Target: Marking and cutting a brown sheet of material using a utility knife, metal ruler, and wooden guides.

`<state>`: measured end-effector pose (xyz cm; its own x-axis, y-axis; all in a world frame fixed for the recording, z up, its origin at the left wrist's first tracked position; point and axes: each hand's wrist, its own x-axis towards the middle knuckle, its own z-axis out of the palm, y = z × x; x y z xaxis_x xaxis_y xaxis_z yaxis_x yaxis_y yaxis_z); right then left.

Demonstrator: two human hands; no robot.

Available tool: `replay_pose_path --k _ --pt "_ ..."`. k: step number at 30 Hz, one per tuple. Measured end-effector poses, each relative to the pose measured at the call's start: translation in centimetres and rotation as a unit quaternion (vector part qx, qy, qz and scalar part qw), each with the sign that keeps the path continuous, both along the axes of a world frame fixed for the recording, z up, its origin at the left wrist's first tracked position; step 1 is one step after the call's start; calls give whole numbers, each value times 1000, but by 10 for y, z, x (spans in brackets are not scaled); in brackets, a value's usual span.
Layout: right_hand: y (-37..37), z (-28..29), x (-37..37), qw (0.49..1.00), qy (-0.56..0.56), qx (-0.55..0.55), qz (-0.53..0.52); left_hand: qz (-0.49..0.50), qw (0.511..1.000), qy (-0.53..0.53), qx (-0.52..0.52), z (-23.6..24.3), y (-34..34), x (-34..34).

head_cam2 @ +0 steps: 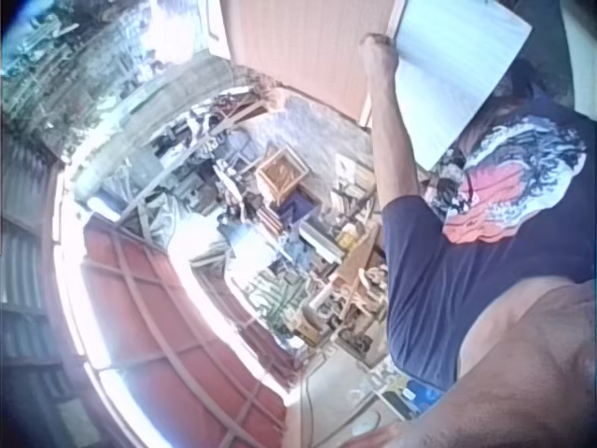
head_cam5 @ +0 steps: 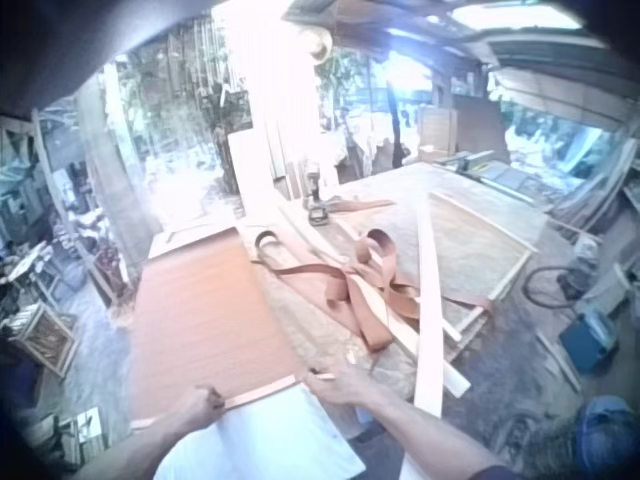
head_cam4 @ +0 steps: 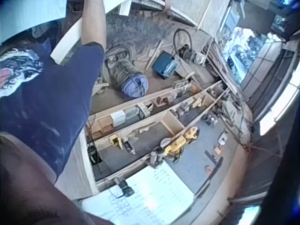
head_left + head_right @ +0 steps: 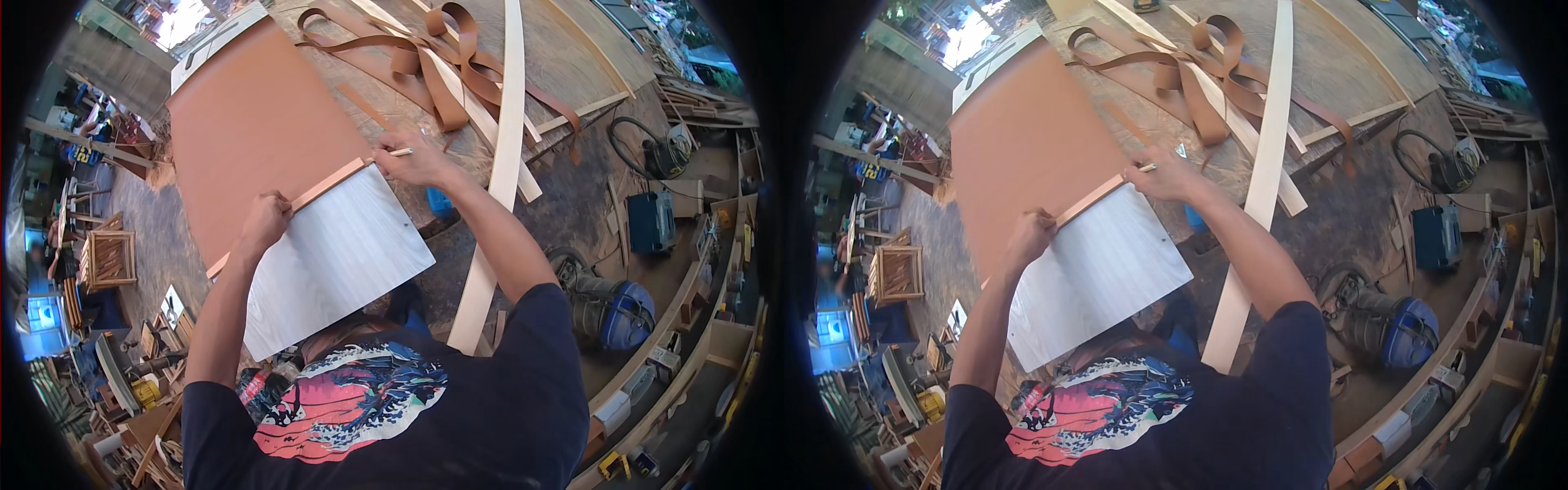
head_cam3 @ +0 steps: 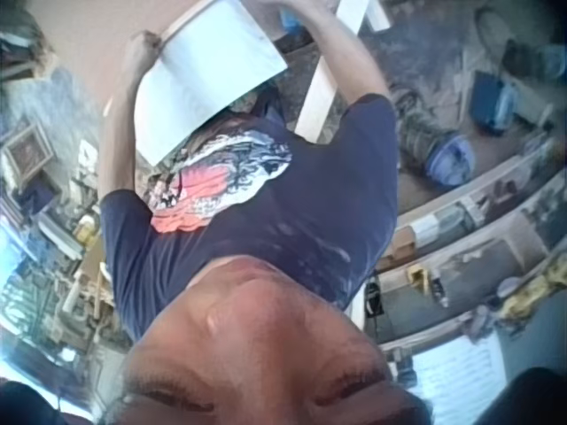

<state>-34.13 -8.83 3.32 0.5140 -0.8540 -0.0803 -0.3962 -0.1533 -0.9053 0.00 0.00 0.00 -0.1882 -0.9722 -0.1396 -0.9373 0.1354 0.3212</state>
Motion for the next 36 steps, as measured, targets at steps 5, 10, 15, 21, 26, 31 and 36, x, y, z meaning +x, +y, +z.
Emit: replay_pose_path --k 5,10,15,21,26,31,36 --pt "-12 -20 0 999 12 -35 13 -15 999 -9 -30 0 -4 -5" --pt "-11 -24 -2 1000 -3 -16 27 -6 1000 -13 -11 3 -3 -6" --pt "-8 -14 -4 996 6 -70 49 -11 1000 -14 -14 5 -2 -6" --pt "-12 -13 -4 998 -14 -47 26 -6 1000 -2 -22 3 0 -7" --pt "-13 -15 -1 994 15 -103 40 -4 1000 -11 -8 1 -1 -4" --pt "-14 -8 -3 993 32 -86 68 -2 1000 -9 -5 3 0 -5" --pt "-16 -10 -4 998 -3 -58 39 -1 1000 -6 -10 6 -1 -9"
